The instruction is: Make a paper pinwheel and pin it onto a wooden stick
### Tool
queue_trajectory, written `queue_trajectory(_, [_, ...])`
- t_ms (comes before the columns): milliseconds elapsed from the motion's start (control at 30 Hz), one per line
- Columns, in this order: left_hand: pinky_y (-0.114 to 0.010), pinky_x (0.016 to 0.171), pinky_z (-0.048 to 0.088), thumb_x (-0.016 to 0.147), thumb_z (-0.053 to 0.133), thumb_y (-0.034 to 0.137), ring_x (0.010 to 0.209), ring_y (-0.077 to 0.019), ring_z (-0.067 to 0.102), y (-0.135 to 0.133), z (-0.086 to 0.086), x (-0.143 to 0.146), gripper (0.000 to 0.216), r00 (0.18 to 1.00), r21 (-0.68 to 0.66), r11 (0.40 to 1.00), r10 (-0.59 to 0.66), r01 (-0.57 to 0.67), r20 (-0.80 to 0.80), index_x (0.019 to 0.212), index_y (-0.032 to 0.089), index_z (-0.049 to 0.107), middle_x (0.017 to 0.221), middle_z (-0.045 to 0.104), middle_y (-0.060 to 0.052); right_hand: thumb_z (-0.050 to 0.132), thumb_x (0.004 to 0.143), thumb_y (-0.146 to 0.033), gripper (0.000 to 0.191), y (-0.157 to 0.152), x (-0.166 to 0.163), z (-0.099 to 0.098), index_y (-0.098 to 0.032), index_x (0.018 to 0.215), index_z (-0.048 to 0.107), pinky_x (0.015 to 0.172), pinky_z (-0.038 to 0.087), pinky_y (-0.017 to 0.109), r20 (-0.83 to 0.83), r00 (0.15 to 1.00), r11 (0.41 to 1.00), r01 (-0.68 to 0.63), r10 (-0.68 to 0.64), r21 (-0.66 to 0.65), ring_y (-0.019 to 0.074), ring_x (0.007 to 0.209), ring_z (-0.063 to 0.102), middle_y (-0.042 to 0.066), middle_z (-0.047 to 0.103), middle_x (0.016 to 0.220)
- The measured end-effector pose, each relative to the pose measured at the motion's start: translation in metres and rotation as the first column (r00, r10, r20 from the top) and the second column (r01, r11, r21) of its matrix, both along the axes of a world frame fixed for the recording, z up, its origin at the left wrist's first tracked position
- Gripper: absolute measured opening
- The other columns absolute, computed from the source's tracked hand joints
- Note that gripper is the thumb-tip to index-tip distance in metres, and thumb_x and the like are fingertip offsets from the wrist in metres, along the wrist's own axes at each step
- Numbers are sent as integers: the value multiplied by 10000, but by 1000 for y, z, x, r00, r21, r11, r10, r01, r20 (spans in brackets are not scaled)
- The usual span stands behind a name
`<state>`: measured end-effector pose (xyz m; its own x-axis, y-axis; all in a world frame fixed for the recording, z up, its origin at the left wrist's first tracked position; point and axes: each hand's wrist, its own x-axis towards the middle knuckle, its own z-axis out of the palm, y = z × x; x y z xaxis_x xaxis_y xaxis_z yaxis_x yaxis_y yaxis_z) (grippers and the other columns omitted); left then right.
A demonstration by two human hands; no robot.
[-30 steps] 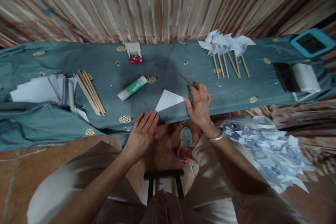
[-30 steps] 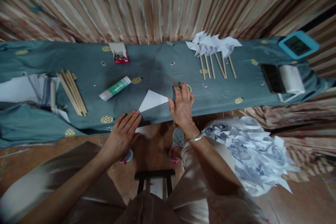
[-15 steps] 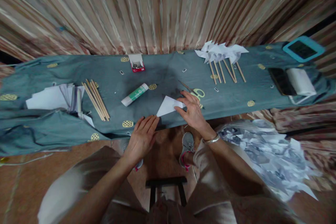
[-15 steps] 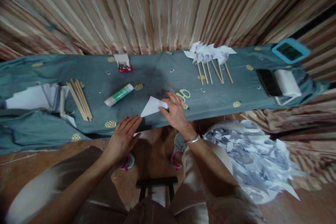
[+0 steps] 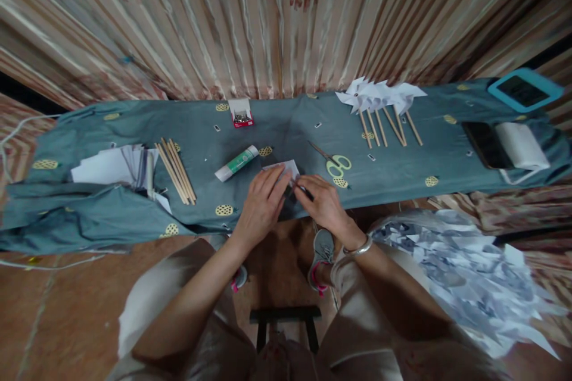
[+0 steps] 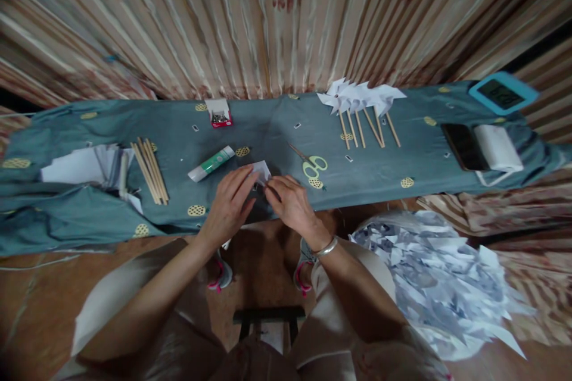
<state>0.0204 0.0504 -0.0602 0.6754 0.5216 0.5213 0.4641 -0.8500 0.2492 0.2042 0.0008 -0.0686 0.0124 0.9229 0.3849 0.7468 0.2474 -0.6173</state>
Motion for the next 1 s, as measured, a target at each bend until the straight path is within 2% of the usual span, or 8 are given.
queue_trajectory(100, [-478,1131,426,976,469,116,1238,-250,565,1,3,7,432,999,44,999,-11,12,-32,1406,135,501,1261,659,-140,456,981,-211,242,-4,1,1,-195,965,697,915,546,392,61,996,998,-63,63,-8,238,942,692,112,751,1013])
queue_trajectory(233, [-450,1087,448,965,536,127,1057,-219,603,5,2,6,275,1000,134,991,-3,7,-30,1212,165,652,1038,702,-77,432,922,-102,339,-9,11,-3,-186,1124,691,971,556,416,37,999,999,-35,36,-19,243,1058,695,118,738,1157])
queue_trajectory(400, [-434,1035,457,956,595,168,991,-212,595,12,-2,4,163,1000,165,986,-2,7,-30,1062,199,715,984,717,-46,420,927,-81,391,-14,16,-12,-200,1178,695,986,575,386,-30,999,999,-12,11,-44,216,1109,705,96,736,1206])
queue_trajectory(533, [-423,1021,438,971,590,211,938,-203,593,15,-6,3,138,998,140,990,-5,12,-55,953,219,727,930,739,-13,435,966,-115,373,-17,19,-15,-191,1251,664,1006,570,405,19,999,999,-26,27,-43,227,1119,696,107,733,1214])
queue_trajectory(633, [-409,1003,431,975,579,196,919,-194,599,14,-9,-1,150,997,112,993,-35,42,-64,968,221,727,925,754,-8,459,975,-139,366,-18,23,-14,-180,1280,656,1024,550,458,137,990,1000,-13,13,1,260,1138,663,135,711,1242])
queue_trajectory(800, [-405,946,453,964,586,161,936,-197,637,3,-14,-14,166,990,22,994,-109,111,-91,1042,193,729,1021,771,-40,489,990,-215,282,-20,31,-7,-205,1141,727,1109,442,568,263,965,998,-18,0,66,333,1400,450,140,513,1516])
queue_trajectory(900, [-380,890,472,976,573,172,952,-201,655,-6,-18,-23,175,992,-12,994,-113,113,-57,1061,177,726,1041,777,-55,479,1007,-259,277,-21,36,-4,-202,1048,746,1105,448,534,225,968,994,-113,109,2,301,1363,497,130,557,1482])
queue_trajectory(1000, [-359,838,485,985,562,194,942,-201,658,-13,-21,-30,187,996,-93,992,-83,80,-27,1074,179,726,1047,777,-65,506,1002,-272,254,-20,40,-5,-205,1007,751,1044,490,477,120,973,978,-185,196,-97,264,1229,601,110,680,1324])
